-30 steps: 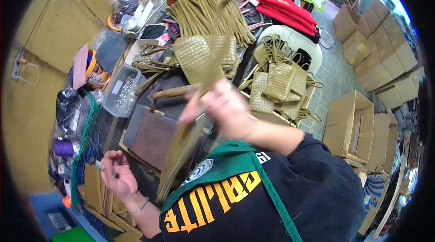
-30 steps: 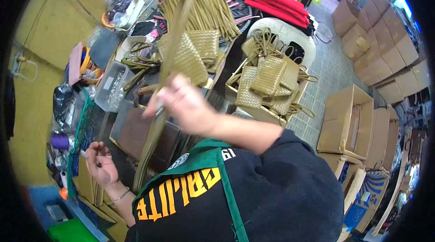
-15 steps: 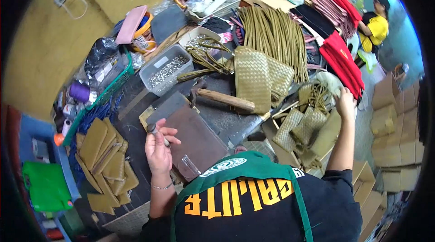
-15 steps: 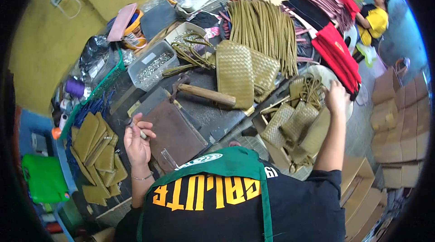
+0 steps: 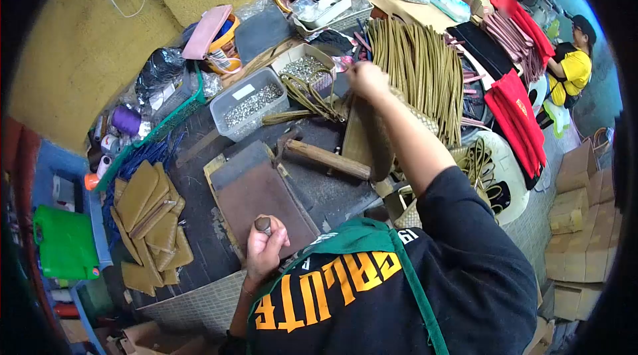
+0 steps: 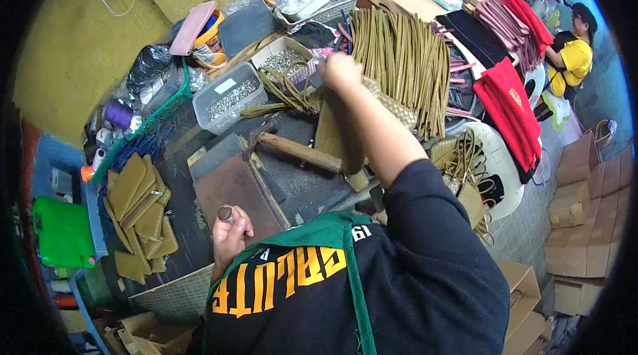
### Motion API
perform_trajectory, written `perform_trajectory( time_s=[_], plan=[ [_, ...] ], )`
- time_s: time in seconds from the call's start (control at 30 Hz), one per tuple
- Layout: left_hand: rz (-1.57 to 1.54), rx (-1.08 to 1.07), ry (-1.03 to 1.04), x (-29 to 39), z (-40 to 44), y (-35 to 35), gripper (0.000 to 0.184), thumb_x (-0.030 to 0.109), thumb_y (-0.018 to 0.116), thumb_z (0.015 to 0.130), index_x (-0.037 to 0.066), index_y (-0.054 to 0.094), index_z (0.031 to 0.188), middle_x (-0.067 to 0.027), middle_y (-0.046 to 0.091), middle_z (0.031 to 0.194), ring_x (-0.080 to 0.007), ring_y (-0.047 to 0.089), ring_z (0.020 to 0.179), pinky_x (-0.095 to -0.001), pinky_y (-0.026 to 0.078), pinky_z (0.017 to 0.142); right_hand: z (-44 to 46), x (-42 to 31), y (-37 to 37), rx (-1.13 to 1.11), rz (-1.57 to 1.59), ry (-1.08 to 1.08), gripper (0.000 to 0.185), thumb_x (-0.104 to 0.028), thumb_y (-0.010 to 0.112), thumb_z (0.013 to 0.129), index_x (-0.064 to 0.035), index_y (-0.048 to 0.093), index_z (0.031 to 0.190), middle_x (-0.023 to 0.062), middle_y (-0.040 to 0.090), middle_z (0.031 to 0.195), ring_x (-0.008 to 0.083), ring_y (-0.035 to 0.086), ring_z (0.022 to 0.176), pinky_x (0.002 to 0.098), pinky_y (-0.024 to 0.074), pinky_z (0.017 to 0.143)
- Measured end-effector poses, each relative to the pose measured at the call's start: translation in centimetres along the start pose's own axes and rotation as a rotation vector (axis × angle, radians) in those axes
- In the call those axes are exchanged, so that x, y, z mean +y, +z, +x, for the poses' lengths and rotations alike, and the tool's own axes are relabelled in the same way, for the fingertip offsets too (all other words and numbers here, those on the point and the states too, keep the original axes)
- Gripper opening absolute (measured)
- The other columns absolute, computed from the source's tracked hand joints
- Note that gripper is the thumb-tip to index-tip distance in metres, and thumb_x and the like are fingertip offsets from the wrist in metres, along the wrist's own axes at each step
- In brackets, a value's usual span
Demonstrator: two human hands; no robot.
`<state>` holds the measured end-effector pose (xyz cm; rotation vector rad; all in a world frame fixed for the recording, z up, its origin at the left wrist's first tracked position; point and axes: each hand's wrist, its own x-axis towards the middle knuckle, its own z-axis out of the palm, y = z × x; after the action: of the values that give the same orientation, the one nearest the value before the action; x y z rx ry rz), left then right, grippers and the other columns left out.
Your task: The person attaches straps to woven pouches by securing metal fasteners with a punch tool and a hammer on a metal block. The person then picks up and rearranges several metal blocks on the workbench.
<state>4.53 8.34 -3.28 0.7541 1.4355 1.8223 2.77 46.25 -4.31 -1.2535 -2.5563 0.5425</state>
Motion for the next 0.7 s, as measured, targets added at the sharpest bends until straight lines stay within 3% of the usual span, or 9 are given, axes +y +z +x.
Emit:
perform_trajectory(
  time_s=[0.1,0.17,0.3,0.43,0.47,0.53,0.6,0.67,0.7],
  plan=[
    [-0.008,0.058,-0.011,-0.4,0.6,0.3,0.011,-0.001,0.047,0.082,0.006,0.038,0.081,-0.0031,0.045,0.073,-0.0089,0.044,0.065,-0.0217,0.039,0.062,1.0,4.2,-2.8,0.439,0.190,0.029,0.030,-0.032,0.046,0.083,-0.0036,0.055,0.087,0.0171,0.060,0.090,0.0346,0.057,0.081,0.0466,0.0418,0.075],
    [-0.004,0.063,-0.036,-0.3,0.8,0.8,0.012,0.000,0.048,0.080,0.007,0.039,0.081,-0.0052,0.047,0.074,-0.0116,0.046,0.066,-0.0243,0.041,0.064,0.4,6.9,-7.1,0.681,0.367,-0.126,0.026,-0.027,0.047,0.085,-0.0024,0.054,0.082,0.0175,0.061,0.081,0.0323,0.059,0.076,0.0419,0.0445,0.066],
    [0.115,-0.043,-0.033,0.1,2.8,2.0,0.016,-0.002,0.052,0.078,0.008,0.039,0.081,-0.0076,0.051,0.081,-0.0121,0.049,0.073,-0.0260,0.043,0.071,-1.0,9.9,-13.7,0.884,0.759,-0.288,0.021,-0.018,0.050,0.086,-0.0013,0.052,0.073,0.0045,0.055,0.063,0.0101,0.048,0.058,0.0264,0.0400,0.054],
    [0.628,-0.114,0.210,3.4,6.4,4.7,0.019,0.003,0.062,0.070,0.004,0.043,0.072,-0.0057,0.054,0.084,-0.0094,0.048,0.070,-0.0221,0.039,0.064,-3.8,9.8,-15.9,0.867,0.898,-0.436,0.018,-0.016,0.050,0.086,-0.0029,0.052,0.074,0.0030,0.056,0.071,0.0089,0.047,0.064,0.0226,0.0382,0.059],
    [0.668,-0.126,0.262,5.2,7.3,6.4,0.018,0.005,0.064,0.068,0.002,0.047,0.074,-0.0084,0.056,0.088,-0.0146,0.051,0.072,-0.0246,0.040,0.065,-5.0,8.5,-16.0,0.826,1.002,-0.421,0.017,-0.017,0.050,0.086,-0.0028,0.052,0.077,0.0030,0.057,0.071,0.0081,0.046,0.064,0.0223,0.0383,0.058],
    [0.731,-0.240,0.662,7.8,9.6,9.0,0.021,0.005,0.065,0.068,0.002,0.044,0.072,-0.0164,0.055,0.099,-0.0316,0.052,0.094,-0.0370,0.040,0.082,-7.2,6.1,-16.1,0.669,1.147,-0.412,0.014,-0.017,0.045,0.089,-0.0052,0.048,0.084,0.0035,0.057,0.075,0.0067,0.050,0.069,0.0201,0.0398,0.066],
    [0.921,-0.245,0.940,10.2,11.4,12.0,0.026,0.004,0.066,0.066,0.002,0.041,0.070,-0.0193,0.050,0.108,-0.0342,0.046,0.106,-0.0398,0.036,0.089,-9.1,3.4,-15.6,0.584,1.210,-0.412,0.014,-0.018,0.045,0.089,-0.0051,0.048,0.085,0.0041,0.057,0.076,0.0071,0.051,0.069,0.0205,0.0397,0.066],
    [1.168,-0.181,1.013,11.3,12.5,14.2,0.026,0.011,0.068,0.064,0.001,0.045,0.073,-0.0194,0.047,0.116,-0.0391,0.041,0.111,-0.0440,0.033,0.093,-10.5,0.6,-14.6,0.493,1.333,-0.461,0.015,-0.018,0.047,0.088,-0.0040,0.049,0.084,0.0050,0.059,0.076,0.0071,0.051,0.068,0.0207,0.0405,0.064],
    [1.274,-0.105,1.046,11.4,13.1,14.8,0.022,0.008,0.065,0.064,0.000,0.048,0.076,-0.0178,0.052,0.108,-0.0367,0.048,0.102,-0.0415,0.040,0.085,-11.2,-0.5,-13.8,0.436,1.431,-0.493,0.016,-0.018,0.048,0.088,-0.0030,0.049,0.082,0.0053,0.059,0.076,0.0069,0.051,0.068,0.0207,0.0412,0.063]
  ],
)
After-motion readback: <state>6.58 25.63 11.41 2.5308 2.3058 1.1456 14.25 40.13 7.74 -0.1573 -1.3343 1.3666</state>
